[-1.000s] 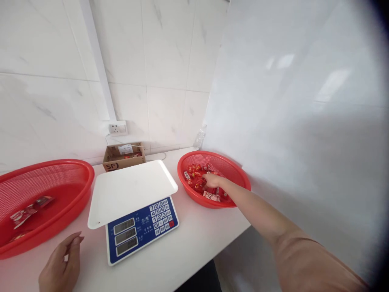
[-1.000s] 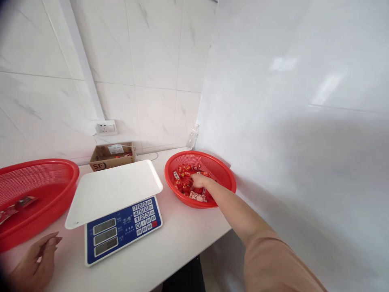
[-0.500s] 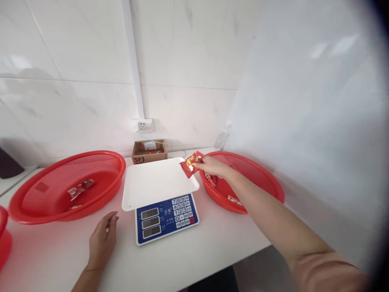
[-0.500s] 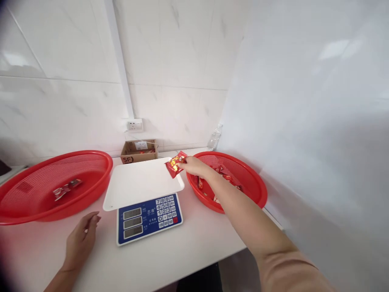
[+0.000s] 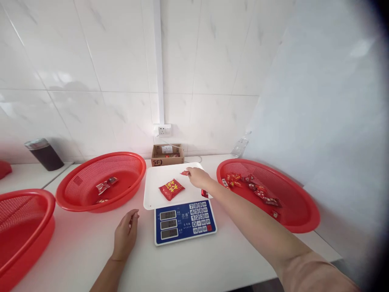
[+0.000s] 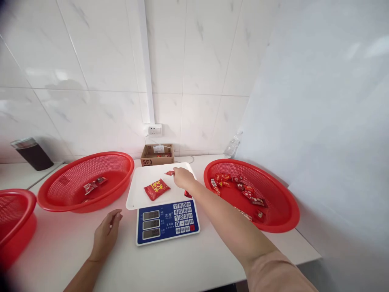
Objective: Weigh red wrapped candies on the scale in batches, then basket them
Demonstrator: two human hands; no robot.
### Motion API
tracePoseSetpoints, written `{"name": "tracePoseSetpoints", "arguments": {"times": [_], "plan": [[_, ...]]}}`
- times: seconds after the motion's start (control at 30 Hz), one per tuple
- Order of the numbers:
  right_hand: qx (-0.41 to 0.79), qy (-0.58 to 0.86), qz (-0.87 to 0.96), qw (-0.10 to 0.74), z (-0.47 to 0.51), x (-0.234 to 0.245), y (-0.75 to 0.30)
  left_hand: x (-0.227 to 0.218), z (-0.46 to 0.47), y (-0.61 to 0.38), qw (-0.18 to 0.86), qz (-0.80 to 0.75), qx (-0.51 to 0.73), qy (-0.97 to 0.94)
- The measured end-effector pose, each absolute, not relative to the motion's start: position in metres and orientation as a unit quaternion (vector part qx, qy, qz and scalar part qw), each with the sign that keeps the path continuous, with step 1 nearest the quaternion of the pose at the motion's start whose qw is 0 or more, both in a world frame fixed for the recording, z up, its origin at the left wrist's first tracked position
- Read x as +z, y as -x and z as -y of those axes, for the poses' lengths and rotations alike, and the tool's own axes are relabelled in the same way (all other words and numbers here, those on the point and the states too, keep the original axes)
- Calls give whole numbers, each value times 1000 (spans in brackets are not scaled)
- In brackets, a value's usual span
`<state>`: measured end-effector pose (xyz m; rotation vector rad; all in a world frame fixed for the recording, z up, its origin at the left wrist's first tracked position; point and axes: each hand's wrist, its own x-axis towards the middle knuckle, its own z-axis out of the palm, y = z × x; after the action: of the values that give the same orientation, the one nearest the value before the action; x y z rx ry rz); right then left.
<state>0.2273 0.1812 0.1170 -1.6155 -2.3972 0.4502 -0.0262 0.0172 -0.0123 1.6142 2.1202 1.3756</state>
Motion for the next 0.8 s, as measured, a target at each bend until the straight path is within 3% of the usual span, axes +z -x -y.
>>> {"name": "tracePoseSetpoints", "arguments": {"times": [0.23,0.4,0.47,0.7,0.8], "plan": [[145,565,798,153,-188,125,-237,-13,-18,27,73,-710,462,-526],[277,554,742,257,-189,132,-229,-11,-19,27,82,-720,455,-518],[278,541,745,272,-189,130,-231,-10,-18,27,86,-727,449,-513],[116,584,765,245,-200,126,-316,-10,-17,27,97,-737,444,-499],[146,627,756,119,-195,119,-379,-10,-17,27,105,-743,436,-497]]}}
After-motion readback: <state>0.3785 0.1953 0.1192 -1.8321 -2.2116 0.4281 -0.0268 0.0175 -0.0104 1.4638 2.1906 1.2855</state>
